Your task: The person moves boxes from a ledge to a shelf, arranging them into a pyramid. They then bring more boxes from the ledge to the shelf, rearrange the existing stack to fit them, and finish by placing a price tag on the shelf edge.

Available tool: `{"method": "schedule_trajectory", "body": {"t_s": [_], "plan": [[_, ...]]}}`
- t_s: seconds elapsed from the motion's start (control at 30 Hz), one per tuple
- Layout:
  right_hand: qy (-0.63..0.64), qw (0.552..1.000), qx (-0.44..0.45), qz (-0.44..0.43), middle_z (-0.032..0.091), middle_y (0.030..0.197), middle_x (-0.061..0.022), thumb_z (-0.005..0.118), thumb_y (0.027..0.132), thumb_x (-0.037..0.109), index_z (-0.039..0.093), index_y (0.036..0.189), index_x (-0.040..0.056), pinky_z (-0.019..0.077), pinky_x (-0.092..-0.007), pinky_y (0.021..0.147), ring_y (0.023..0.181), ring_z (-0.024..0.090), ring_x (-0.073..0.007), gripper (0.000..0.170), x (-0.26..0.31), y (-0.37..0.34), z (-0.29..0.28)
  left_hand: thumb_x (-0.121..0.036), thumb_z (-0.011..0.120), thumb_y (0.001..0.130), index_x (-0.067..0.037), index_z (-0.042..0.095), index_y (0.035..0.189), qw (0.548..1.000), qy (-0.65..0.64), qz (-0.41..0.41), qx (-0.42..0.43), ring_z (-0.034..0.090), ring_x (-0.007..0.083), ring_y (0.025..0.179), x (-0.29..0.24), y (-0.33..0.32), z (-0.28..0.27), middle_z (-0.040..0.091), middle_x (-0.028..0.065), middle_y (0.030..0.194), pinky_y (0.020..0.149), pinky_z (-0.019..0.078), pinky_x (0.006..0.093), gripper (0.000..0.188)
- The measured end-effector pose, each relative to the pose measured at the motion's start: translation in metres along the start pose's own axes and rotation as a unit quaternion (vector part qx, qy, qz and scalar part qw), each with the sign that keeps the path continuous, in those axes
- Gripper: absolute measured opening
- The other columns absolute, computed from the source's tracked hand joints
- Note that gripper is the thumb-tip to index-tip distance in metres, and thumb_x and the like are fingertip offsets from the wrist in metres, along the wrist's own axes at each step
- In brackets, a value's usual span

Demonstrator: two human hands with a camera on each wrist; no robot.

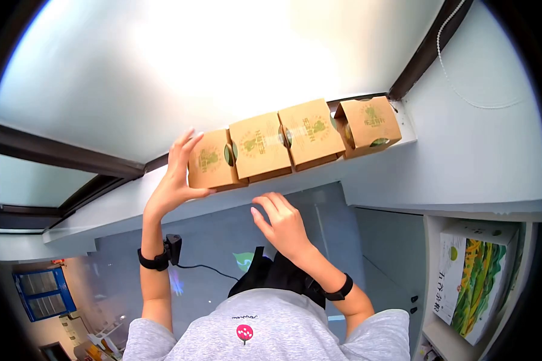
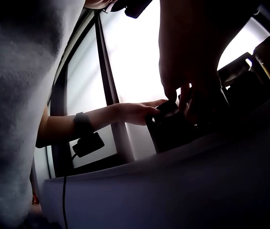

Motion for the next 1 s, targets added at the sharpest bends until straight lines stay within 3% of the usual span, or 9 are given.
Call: {"method": "schedule_trajectory", "body": {"t_s": [0.07,0.37,0.5,0.63,0.73,0.77,0.87,0.9,1.0], "plan": [[0.005,1.0,0.006,0.003,0.06,0.087,-0.0116,0.063,0.082,0.009,0.058,0.092,0.002,0.0503,-0.0377,0.07,0.082,0.06,-0.0295,0.013,-0.004,0.004,0.0,-0.02,0.083,0.057,-0.017,0.031,0.142,0.999,-0.017,0.006,0.032,0.024,0.0344,0.134,0.0,0.005,0.0,0.025,0.0127,0.145,0.109,0.0299,0.0474,0.1],[0.002,0.999,0.018,-0.035,0.06,0.087,-0.0118,0.062,0.083,0.01,0.059,0.091,0.0011,0.0505,-0.0373,0.07,0.081,0.06,-0.0297,0.013,0.004,0.0,0.001,-0.022,0.082,0.052,-0.01,0.042,0.133,0.993,0.006,0.003,-0.116,0.038,0.0309,0.121,-0.007,-0.034,-0.028,0.04,0.0121,0.125,0.101,0.0364,0.0421,0.09],[0.028,0.999,-0.009,-0.026,0.061,0.088,-0.0122,0.062,0.083,0.01,0.059,0.091,0.0005,0.0509,-0.0354,0.07,0.081,0.061,-0.0279,0.013,0.014,-0.018,-0.004,-0.016,0.077,0.058,-0.007,0.04,0.134,0.959,-0.252,-0.036,-0.124,0.042,0.0253,0.123,-0.014,-0.067,-0.038,0.041,0.0116,0.128,0.106,0.0333,0.0385,0.085],[0.127,0.987,-0.054,0.077,0.061,0.089,-0.0107,0.061,0.085,0.009,0.061,0.095,-0.001,0.051,-0.0299,0.071,0.08,0.063,-0.0215,0.014,0.022,-0.05,-0.014,-0.012,0.074,0.061,-0.004,0.039,0.134,0.906,-0.409,-0.077,-0.08,0.04,0.0249,0.124,-0.04,-0.094,-0.037,0.042,0.015,0.127,0.107,0.0311,0.0389,0.082],[0.231,0.963,-0.091,0.11,0.062,0.103,-0.0097,0.064,0.085,0.014,0.059,0.105,-0.0002,0.0512,-0.0297,0.079,0.095,0.062,-0.0186,0.025,0.034,-0.083,-0.024,-0.014,0.075,0.062,-0.005,0.04,0.134,0.882,-0.463,-0.088,-0.004,0.039,0.0247,0.124,-0.057,-0.112,-0.024,0.044,0.0141,0.126,0.107,0.03,0.0373,0.08],[0.291,0.947,-0.052,0.127,0.055,0.12,-0.0102,0.068,0.083,0.027,0.052,0.12,0.0015,0.0468,-0.0344,0.091,0.112,0.054,-0.0198,0.048,0.036,-0.098,-0.024,-0.016,0.076,0.062,-0.005,0.04,0.133,0.877,-0.472,-0.084,0.019,0.039,0.0239,0.123,-0.063,-0.118,-0.017,0.046,0.0135,0.124,0.106,0.0294,0.0361,0.08],[0.338,0.935,-0.06,0.091,0.044,0.134,-0.0109,0.072,0.079,0.041,0.041,0.133,0.0032,0.0377,-0.0397,0.103,0.125,0.042,-0.0223,0.073,0.062,-0.146,-0.03,-0.014,0.077,0.063,-0.006,0.04,0.133,0.873,-0.476,-0.035,0.103,0.039,0.0228,0.124,-0.081,-0.139,0.006,0.046,0.0129,0.124,0.106,0.0296,0.0353,0.08],[0.328,0.939,-0.043,0.091,0.037,0.14,-0.0117,0.073,0.075,0.049,0.033,0.139,0.0042,0.0312,-0.0424,0.108,0.132,0.034,-0.0243,0.088,0.067,-0.164,-0.031,-0.028,0.078,0.058,-0.005,0.04,0.134,0.879,-0.465,-0.034,0.104,0.041,0.0234,0.121,-0.096,-0.148,0.014,0.049,0.0113,0.121,0.103,0.0306,0.0339,0.089],[0.261,0.959,-0.07,0.08,0.031,0.143,-0.0123,0.074,0.074,0.047,0.028,0.142,0.0058,0.0292,-0.0433,0.108,0.134,0.03,-0.0259,0.091,0.095,-0.228,-0.033,-0.026,0.083,0.054,-0.005,0.04,0.134,0.873,-0.452,0.013,0.181,0.042,0.0231,0.121,-0.126,-0.178,0.045,0.049,0.0102,0.122,0.104,0.032,0.0342,0.093]]}}
Point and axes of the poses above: each hand's wrist, its own y-axis towards the middle knuckle, its own z-axis out of the palm, x = y × z, the point moved 5 cm from there along y, towards the middle knuckle
